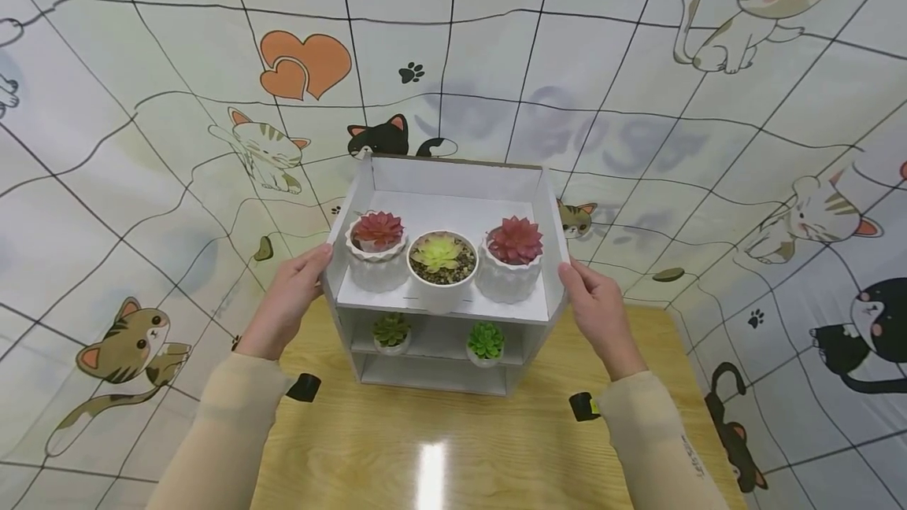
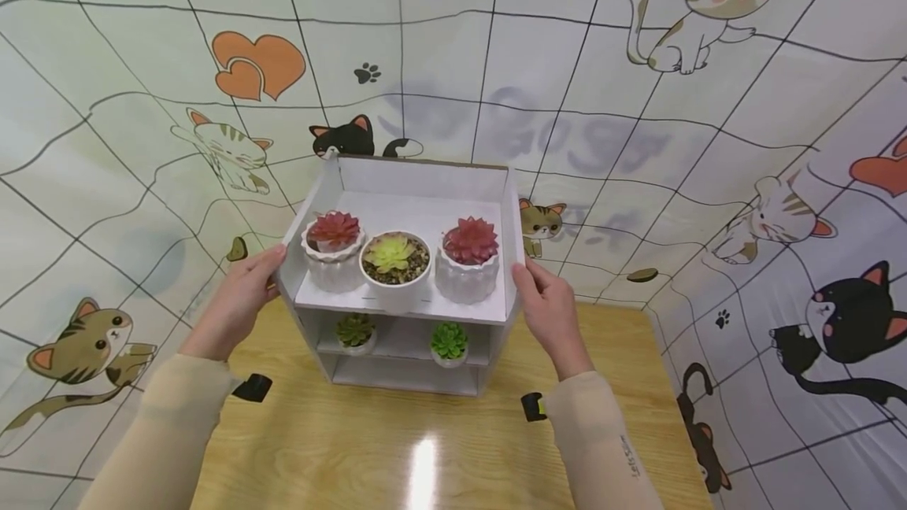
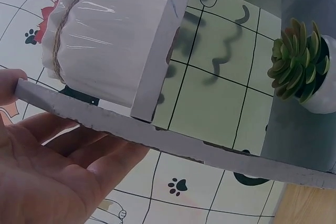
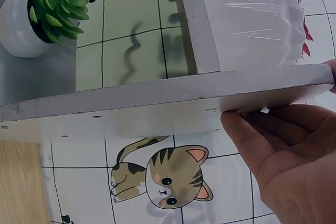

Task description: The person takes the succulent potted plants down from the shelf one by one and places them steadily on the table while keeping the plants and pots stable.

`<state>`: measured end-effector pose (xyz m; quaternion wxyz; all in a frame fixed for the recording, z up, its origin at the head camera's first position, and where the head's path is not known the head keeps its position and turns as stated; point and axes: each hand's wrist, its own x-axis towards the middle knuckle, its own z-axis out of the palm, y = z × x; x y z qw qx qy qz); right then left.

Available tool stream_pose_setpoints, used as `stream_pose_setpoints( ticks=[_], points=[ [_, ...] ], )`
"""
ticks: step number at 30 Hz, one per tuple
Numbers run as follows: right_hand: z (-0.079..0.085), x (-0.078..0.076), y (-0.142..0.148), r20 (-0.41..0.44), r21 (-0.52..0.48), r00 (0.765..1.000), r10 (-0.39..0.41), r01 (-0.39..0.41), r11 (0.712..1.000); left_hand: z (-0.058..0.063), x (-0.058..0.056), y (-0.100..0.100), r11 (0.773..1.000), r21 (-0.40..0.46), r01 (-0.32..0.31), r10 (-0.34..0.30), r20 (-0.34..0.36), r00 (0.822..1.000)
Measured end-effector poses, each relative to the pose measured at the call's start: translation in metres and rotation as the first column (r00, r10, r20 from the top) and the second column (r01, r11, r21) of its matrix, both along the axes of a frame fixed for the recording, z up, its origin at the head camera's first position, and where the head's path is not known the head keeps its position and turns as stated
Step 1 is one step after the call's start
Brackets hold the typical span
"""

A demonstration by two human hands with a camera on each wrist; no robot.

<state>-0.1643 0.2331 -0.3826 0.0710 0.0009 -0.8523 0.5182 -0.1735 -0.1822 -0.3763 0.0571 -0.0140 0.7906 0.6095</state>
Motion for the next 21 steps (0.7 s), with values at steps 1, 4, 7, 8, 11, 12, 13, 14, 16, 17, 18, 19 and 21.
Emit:
stream_pose_setpoints(
  ticks=[1,4,7,8,11,12,13,14,16,17,18,19,21],
  points=[
    [0.0003,0.0002,-0.0001,-0.001,0.003,1.000,-0.003,0.003,1.000,-0.0001,-0.0003,-0.0002,1.000,-0.002,0.001,-0.001,-0.001,1.000],
    [0.0011,0.0006,-0.0005,-0.006,0.005,1.000,-0.009,0.009,1.000,-0.0008,-0.0006,-0.0007,1.000,-0.009,0.002,-0.002,-0.005,1.000],
    [0.0019,0.0010,-0.0006,-0.002,0.003,1.000,-0.008,0.008,1.000,-0.0009,-0.0002,-0.0008,1.000,-0.009,0.008,-0.008,-0.012,1.000],
    [0.0023,0.0012,-0.0006,0.000,0.003,1.000,-0.009,0.009,1.000,-0.0008,-0.0001,-0.0006,1.000,-0.010,0.009,-0.009,-0.015,1.000],
    [0.0036,0.0021,-0.0003,0.011,0.004,1.000,-0.009,0.009,1.000,-0.0002,0.0002,0.0001,1.000,-0.007,0.016,-0.016,-0.022,1.000],
    [0.0040,0.0025,-0.0003,0.015,0.005,1.000,-0.009,0.009,1.000,-0.0003,0.0001,-0.0001,1.000,-0.006,0.015,-0.015,-0.021,1.000],
    [0.0042,0.0028,-0.0002,0.020,0.006,1.000,-0.010,0.010,1.000,-0.0004,0.0001,-0.0001,1.000,-0.006,0.014,-0.014,-0.020,1.000],
    [0.0044,0.0031,-0.0002,0.024,0.006,1.000,-0.009,0.009,1.000,-0.0008,-0.0001,-0.0002,1.000,-0.005,0.011,-0.011,-0.020,1.000],
    [0.0041,0.0036,-0.0001,0.029,0.009,1.000,-0.007,0.007,1.000,-0.0013,-0.0001,-0.0005,1.000,-0.001,0.009,-0.009,-0.020,1.000],
    [0.0040,0.0038,-0.0002,0.030,0.012,1.000,-0.008,0.007,1.000,-0.0017,-0.0003,-0.0010,1.000,-0.002,0.006,-0.007,-0.019,1.000],
    [0.0039,0.0039,-0.0003,0.031,0.011,1.000,-0.007,0.007,1.000,-0.0021,-0.0004,-0.0015,1.000,-0.004,0.005,-0.005,-0.019,1.000],
    [0.0036,0.0039,-0.0002,0.031,0.011,1.000,-0.006,0.006,1.000,-0.0023,-0.0004,-0.0018,1.000,-0.007,0.006,-0.006,-0.020,1.000],
    [0.0032,0.0039,-0.0003,0.028,0.010,1.000,-0.005,0.005,1.000,-0.0024,-0.0002,-0.0022,1.000,-0.010,0.010,-0.010,-0.023,1.000]
  ],
)
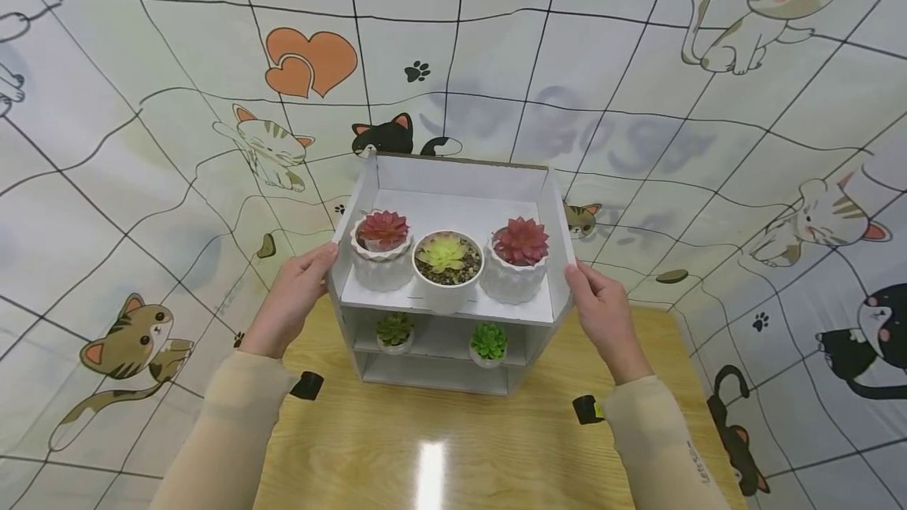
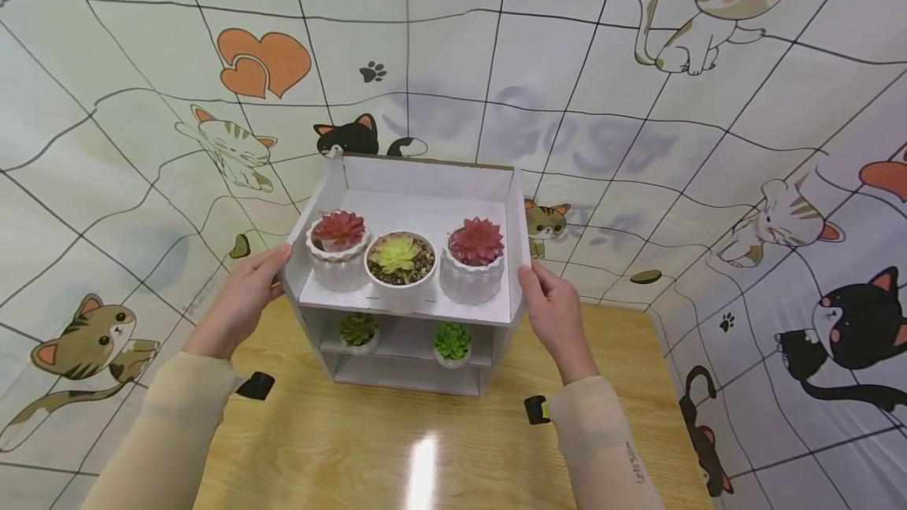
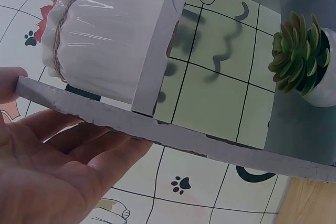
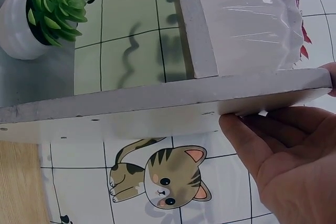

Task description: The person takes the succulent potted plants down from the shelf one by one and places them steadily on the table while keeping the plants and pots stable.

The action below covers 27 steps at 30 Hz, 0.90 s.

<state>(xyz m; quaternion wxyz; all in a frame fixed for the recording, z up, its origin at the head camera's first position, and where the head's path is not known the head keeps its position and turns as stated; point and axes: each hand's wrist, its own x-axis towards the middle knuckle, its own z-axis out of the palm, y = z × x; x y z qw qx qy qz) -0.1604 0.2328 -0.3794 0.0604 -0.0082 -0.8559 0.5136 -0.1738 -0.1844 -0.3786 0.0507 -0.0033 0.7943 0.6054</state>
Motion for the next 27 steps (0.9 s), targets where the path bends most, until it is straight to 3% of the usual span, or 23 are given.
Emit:
stream_pose_setpoints(
  ticks=[22,27],
  points=[
    [-0.001,0.006,0.015,-0.008,-0.016,1.000,-0.015,0.015,1.000,0.004,0.000,0.016,1.000,-0.024,-0.004,0.005,0.031,1.000],
    [0.000,0.008,0.020,0.008,-0.004,1.000,-0.018,0.018,1.000,0.004,0.002,0.021,0.999,0.024,0.022,-0.022,0.024,0.999]
  ],
)
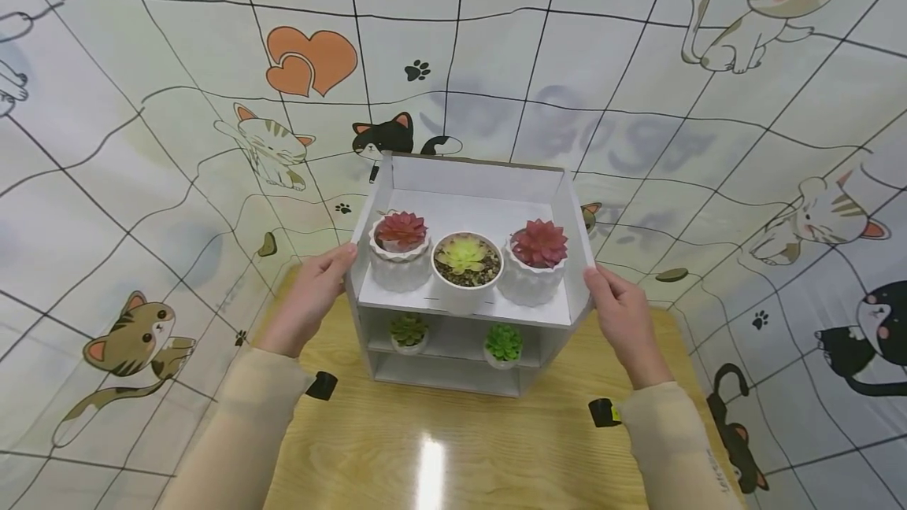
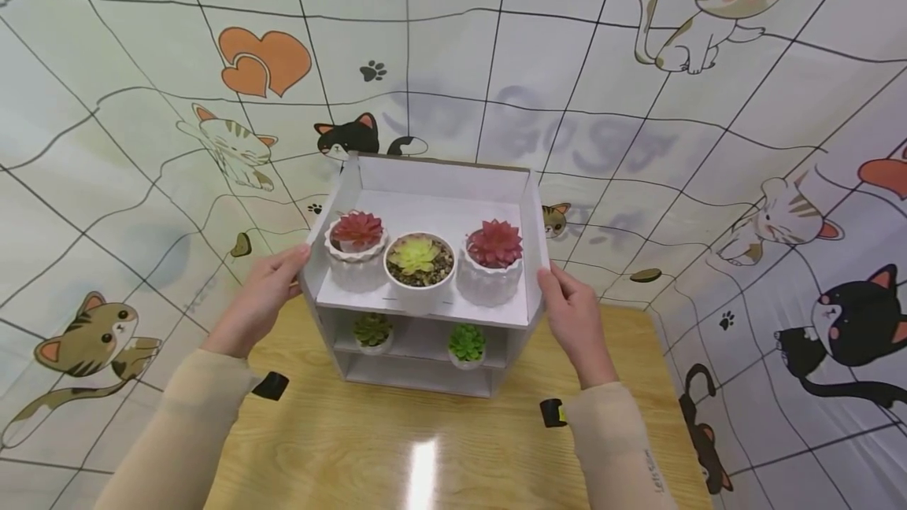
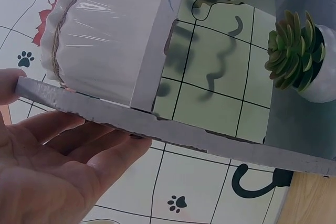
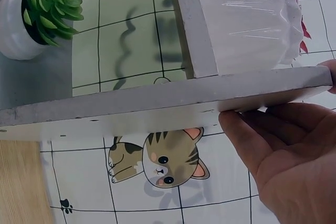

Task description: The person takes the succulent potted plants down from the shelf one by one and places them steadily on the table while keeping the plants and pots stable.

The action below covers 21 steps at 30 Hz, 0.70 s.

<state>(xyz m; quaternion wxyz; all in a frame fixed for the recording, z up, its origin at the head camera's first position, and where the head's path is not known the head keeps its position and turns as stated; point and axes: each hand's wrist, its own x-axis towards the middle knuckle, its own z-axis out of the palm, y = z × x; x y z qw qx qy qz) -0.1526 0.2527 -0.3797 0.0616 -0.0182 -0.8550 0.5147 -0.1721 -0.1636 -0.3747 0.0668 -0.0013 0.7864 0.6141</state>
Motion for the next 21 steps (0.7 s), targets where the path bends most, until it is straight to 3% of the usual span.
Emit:
stream_pose_setpoints(
  ticks=[8,21],
  points=[
    [0.000,0.002,0.010,-0.008,-0.012,1.000,0.005,-0.005,1.000,-0.005,-0.002,0.009,0.999,0.044,0.015,-0.014,-0.030,0.999],
    [0.002,0.007,0.022,0.017,-0.020,1.000,-0.006,0.006,1.000,-0.003,0.001,0.020,1.000,0.008,0.024,-0.024,-0.040,0.999]
  ],
)
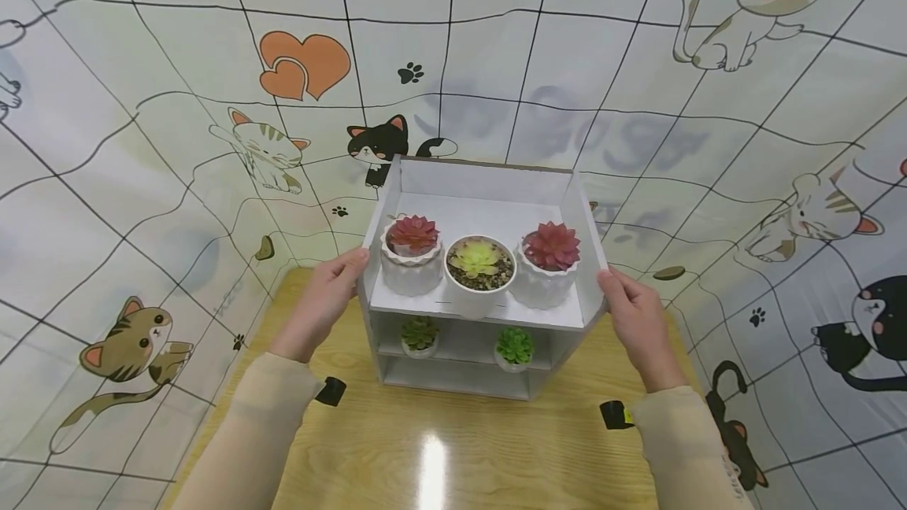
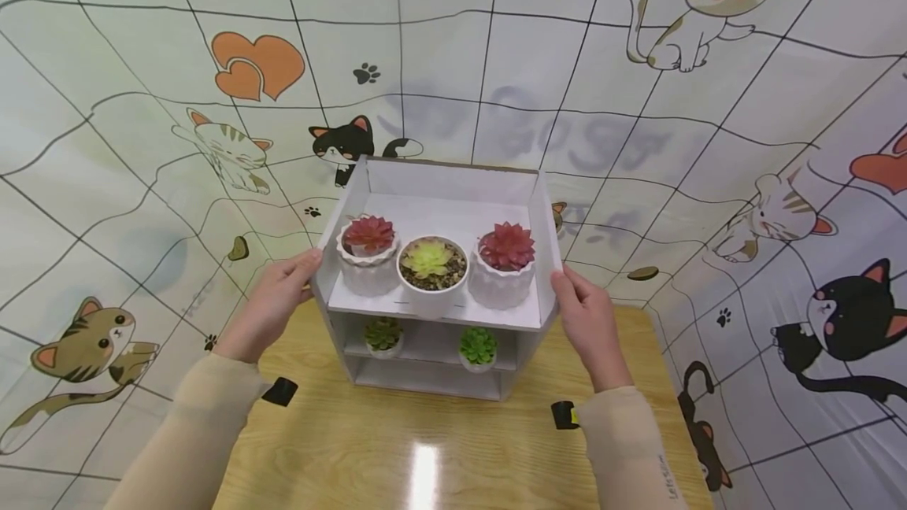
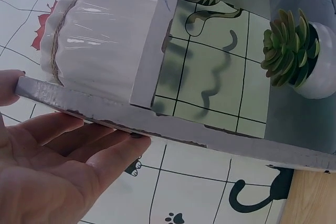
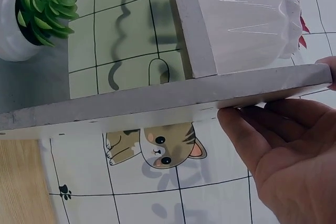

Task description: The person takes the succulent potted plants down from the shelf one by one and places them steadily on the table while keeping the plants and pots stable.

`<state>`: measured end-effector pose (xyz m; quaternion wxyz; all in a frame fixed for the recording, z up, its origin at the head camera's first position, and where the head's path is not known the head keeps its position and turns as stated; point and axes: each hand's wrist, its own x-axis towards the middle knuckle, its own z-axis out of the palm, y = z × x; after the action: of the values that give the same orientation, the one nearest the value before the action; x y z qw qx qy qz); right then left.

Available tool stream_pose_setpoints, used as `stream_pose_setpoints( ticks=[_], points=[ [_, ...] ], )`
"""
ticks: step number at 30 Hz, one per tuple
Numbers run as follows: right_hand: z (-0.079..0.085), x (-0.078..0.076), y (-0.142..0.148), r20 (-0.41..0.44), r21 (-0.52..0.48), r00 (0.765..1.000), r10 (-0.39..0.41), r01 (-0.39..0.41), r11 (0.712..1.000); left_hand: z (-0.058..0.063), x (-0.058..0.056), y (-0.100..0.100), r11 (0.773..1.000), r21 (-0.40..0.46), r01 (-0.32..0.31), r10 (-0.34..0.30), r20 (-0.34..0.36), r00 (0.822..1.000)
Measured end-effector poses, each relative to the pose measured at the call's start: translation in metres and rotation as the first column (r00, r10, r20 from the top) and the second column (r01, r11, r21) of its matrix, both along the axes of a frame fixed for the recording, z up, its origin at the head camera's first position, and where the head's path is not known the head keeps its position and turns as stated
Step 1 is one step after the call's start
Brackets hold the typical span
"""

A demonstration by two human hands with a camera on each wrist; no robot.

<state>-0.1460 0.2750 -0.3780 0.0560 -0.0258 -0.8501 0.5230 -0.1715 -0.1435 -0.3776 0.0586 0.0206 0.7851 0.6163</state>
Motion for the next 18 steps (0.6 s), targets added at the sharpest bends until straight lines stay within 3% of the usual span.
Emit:
stream_pose_setpoints(
  ticks=[8,18],
  points=[
    [-0.001,0.000,0.009,0.043,0.007,0.999,0.001,-0.002,1.000,-0.001,-0.001,0.006,1.000,0.019,0.017,-0.017,-0.020,1.000],
    [0.001,0.003,0.013,0.038,0.033,0.999,-0.017,0.015,0.999,-0.001,-0.001,0.012,1.000,0.007,0.026,-0.026,-0.019,0.999]
  ],
)
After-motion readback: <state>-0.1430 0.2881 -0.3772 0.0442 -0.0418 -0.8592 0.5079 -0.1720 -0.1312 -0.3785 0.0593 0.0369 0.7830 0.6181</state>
